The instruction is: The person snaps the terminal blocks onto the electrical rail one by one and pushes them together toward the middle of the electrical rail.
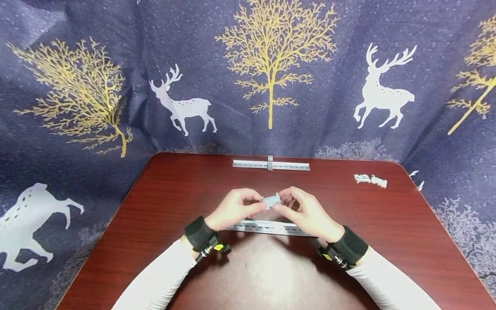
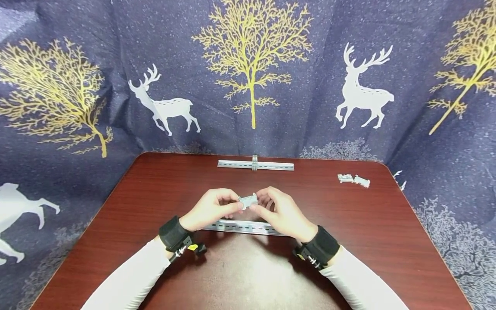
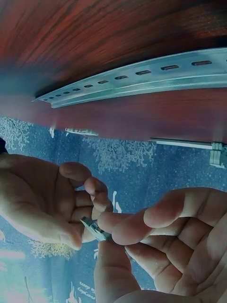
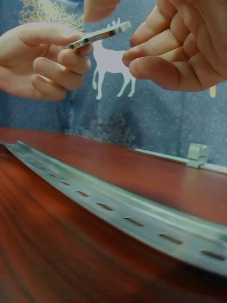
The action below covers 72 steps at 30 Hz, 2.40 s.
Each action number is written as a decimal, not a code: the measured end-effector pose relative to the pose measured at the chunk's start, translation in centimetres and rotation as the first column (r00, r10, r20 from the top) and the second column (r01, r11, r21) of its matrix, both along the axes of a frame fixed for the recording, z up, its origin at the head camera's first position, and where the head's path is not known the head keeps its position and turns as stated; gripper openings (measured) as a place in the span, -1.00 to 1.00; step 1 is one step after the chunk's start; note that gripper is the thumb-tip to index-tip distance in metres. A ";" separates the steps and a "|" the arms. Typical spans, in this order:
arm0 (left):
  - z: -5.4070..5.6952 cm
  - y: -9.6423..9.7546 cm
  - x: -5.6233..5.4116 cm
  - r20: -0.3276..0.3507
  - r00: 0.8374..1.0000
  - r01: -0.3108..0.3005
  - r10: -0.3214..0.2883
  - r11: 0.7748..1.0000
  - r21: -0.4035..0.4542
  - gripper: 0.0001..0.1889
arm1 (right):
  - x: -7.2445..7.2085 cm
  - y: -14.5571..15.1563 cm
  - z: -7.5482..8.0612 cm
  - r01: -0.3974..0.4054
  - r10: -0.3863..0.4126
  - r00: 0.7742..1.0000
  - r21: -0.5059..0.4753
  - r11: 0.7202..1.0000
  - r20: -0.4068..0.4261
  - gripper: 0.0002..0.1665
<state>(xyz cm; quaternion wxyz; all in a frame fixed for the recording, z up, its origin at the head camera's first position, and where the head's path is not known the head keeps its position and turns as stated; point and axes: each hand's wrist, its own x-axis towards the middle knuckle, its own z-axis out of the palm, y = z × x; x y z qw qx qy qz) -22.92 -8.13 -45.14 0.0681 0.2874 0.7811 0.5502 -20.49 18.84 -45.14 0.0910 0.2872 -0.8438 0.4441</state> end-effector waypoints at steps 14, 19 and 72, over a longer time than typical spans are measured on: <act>-0.1 0.3 0.3 -0.049 0.998 0.028 -0.030 0.999 -0.044 -0.91 | 0.6 -0.3 0.0 0.035 -0.028 0.976 -0.031 0.999 0.216 -0.87; 0.0 0.1 0.2 -0.085 0.996 0.018 -0.026 0.996 -0.088 -0.91 | 0.5 -0.3 0.0 0.015 -0.007 0.974 -0.034 0.999 0.227 -0.86; -0.7 -4.6 -1.3 -0.139 0.962 0.089 -0.235 0.750 -0.656 -0.66 | 0.0 -5.5 -0.9 0.103 -0.092 0.882 0.001 0.995 0.463 -0.63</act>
